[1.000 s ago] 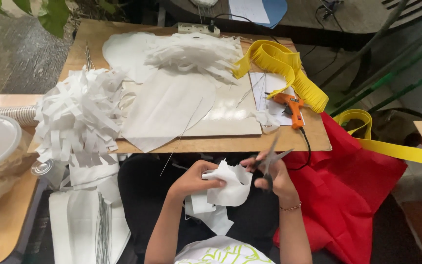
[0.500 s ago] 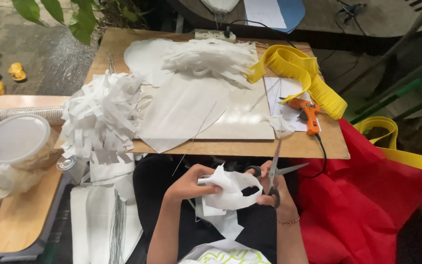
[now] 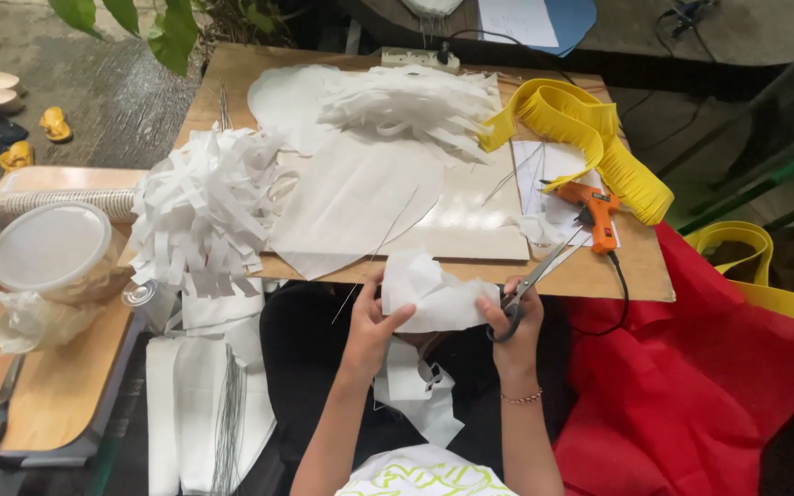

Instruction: Cutting white fabric into strips and small pieces using scissors at a workstation.

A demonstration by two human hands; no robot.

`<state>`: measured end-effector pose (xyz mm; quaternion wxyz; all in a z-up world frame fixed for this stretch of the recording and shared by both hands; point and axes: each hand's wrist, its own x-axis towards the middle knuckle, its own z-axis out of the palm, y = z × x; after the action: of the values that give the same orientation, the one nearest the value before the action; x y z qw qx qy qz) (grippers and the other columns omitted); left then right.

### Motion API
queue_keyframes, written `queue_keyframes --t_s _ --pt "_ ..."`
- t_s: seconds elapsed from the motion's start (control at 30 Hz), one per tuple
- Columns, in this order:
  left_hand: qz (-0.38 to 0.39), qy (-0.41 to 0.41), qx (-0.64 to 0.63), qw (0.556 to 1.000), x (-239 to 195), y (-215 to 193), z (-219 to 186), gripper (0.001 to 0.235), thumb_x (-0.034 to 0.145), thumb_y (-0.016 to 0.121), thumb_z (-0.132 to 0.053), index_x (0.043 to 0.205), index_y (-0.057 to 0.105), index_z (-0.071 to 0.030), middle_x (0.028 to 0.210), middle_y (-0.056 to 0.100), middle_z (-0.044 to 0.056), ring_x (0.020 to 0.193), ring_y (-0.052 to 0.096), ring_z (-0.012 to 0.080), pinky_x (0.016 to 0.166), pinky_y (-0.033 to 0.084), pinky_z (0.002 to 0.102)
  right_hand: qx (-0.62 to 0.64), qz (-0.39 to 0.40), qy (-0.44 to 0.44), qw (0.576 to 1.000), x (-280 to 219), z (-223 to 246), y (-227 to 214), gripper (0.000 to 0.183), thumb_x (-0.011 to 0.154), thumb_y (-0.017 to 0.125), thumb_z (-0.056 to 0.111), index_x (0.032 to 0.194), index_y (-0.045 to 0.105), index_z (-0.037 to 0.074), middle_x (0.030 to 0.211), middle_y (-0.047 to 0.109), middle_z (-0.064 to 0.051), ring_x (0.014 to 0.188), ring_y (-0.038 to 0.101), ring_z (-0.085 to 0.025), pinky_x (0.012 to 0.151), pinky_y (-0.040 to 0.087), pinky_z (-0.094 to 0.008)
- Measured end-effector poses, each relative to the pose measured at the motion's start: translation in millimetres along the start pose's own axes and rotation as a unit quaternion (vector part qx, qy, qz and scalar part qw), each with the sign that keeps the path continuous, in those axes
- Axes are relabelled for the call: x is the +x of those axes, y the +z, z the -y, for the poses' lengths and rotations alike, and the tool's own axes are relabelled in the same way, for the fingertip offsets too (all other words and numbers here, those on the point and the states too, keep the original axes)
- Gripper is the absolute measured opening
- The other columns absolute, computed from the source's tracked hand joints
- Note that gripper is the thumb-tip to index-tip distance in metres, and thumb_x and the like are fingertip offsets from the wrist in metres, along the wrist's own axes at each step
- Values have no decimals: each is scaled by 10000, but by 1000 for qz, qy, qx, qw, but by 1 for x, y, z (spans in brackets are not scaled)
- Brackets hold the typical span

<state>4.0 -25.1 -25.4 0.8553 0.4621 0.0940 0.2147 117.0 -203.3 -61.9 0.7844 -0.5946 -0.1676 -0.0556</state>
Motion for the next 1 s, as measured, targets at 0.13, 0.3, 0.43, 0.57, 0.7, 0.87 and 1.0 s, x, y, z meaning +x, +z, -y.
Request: queue_keyframes --t_s 0.13,0.3,0.43,0.57,0.7,0.87,1.0 --pt "-41 -3 19 999 -2 -11 8 717 868 768 -53 1502 437 -103 964 759 142 854 729 182 782 645 339 -15 9 -10 1000 3 -8 -10 431 728 869 23 948 513 125 650 406 111 576 384 27 558 290 -140" --pt "-7 53 87 995 -1 -15 13 647 951 672 -62 1534 395 -101 909 778 185 816 744 188 727 611 305 -46 -28 0 999 -3 5 -8 430 724 889 43 939 528 132 642 431 86 558 398 21 564 320 -137" --pt "7 69 125 990 4 -27 28 600 998 615 -93 1548 374 -115 878 782 162 775 725 157 706 584 291 -46 -30 -5 998 1 -4 -16 448 707 902 27 928 526 132 646 441 74 550 393 9 553 326 -148" --pt "-44 123 217 968 5 -24 14 630 960 667 -90 1521 383 -77 858 786 155 742 727 162 723 570 292 -46 -27 5 999 -3 -4 -16 436 714 891 27 931 525 126 655 486 56 571 438 -4 568 352 -155" --pt "-73 118 186 973 7 -26 15 670 880 778 -70 1461 444 -76 809 782 130 739 737 160 774 595 282 -46 -28 0 999 -6 -5 -17 431 722 880 29 937 522 137 677 480 68 589 450 7 588 370 -147" --pt "-75 113 173 976 8 -29 18 599 878 790 -86 1405 507 -82 777 776 116 723 736 151 751 601 271 -37 -28 5 999 -6 -3 -18 429 736 881 12 940 520 124 664 494 45 582 460 -10 583 378 -157" --pt "-101 119 194 968 8 -23 13 490 872 810 -134 1299 573 -90 692 749 86 635 698 124 673 588 253 -38 -25 1 999 -8 -5 -20 434 735 889 6 935 518 108 664 514 14 602 511 -31 599 419 -166"
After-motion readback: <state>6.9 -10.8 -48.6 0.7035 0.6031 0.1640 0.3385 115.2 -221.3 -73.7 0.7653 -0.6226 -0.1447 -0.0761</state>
